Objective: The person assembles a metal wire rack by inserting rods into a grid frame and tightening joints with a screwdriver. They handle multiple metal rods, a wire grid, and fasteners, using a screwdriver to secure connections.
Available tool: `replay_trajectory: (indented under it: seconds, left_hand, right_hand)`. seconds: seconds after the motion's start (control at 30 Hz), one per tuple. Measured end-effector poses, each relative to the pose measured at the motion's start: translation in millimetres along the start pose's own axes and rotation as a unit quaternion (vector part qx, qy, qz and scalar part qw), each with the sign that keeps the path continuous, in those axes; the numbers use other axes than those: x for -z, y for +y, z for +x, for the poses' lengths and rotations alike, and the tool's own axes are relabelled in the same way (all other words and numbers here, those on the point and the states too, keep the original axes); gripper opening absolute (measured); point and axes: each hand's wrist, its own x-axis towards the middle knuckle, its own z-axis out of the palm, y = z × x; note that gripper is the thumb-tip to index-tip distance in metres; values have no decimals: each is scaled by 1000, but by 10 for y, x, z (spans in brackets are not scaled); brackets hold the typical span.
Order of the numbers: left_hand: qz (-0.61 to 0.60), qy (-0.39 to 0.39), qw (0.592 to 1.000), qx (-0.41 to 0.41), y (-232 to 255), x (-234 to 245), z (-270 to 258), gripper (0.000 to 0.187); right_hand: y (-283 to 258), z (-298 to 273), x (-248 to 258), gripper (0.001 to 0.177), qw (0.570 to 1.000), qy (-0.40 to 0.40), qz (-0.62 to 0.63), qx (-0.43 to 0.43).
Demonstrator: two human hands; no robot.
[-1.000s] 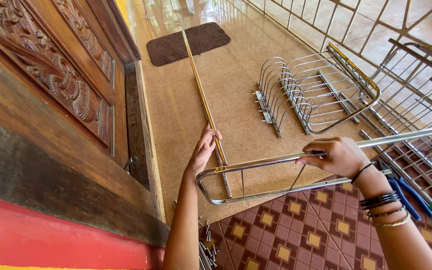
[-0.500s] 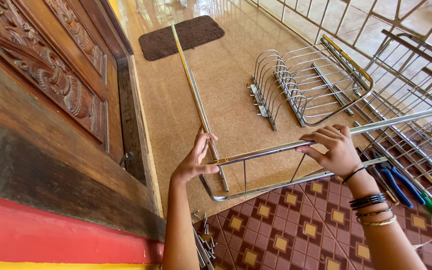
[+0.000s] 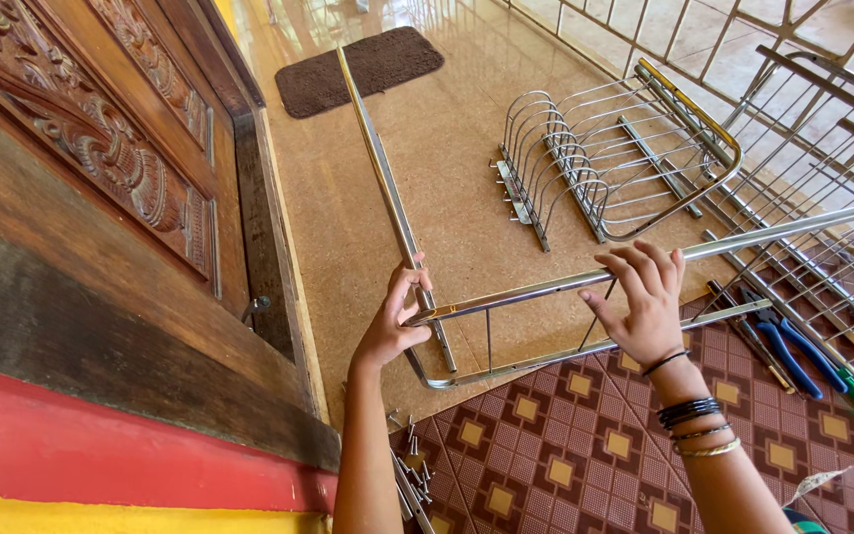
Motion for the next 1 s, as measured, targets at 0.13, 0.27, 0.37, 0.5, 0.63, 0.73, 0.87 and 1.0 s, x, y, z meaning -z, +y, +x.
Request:
replay_trajectory:
  seconds: [0.13,0.27,0.37,0.5,0.63,0.73,0.87,1.0]
  left_hand:
    - [5,-10,1000,10,-72,23,34,61]
    - [-8,-16,1000,-9,-124,27,46,59]
    - [5,-11,1000,5,-174,22,66,61]
    - [7,-8,1000,11,-267,22,87,65]
    - [-12,-13,1000,-13,-300,19,117,66]
    - [-40,-9,999,-25,-267,-7,144,72]
    - [-36,13,999,3,-262,-32,90,73]
    - [-79,29,996,6,-395,-107,27,80]
  right_hand:
    - [43,-260,-283,64,999,20,9,-46]
    - [14,-678,-678,88,993,44,50,-98]
    - [-135,-1077,-965,100,979,-33,112,-165]
    - [-328,-1479,-1251,100,947,-163,89,-263]
    - [-329,-1682,-1314,86,947,-220,5,-232]
    - [-306,-1696,-1359,78,937,-242,-25,-252]
    - [-302,-1709,-1429,79,931,-255,-44,-257]
    - [-280,-1764,-1451,77,932,-249,-50,-258]
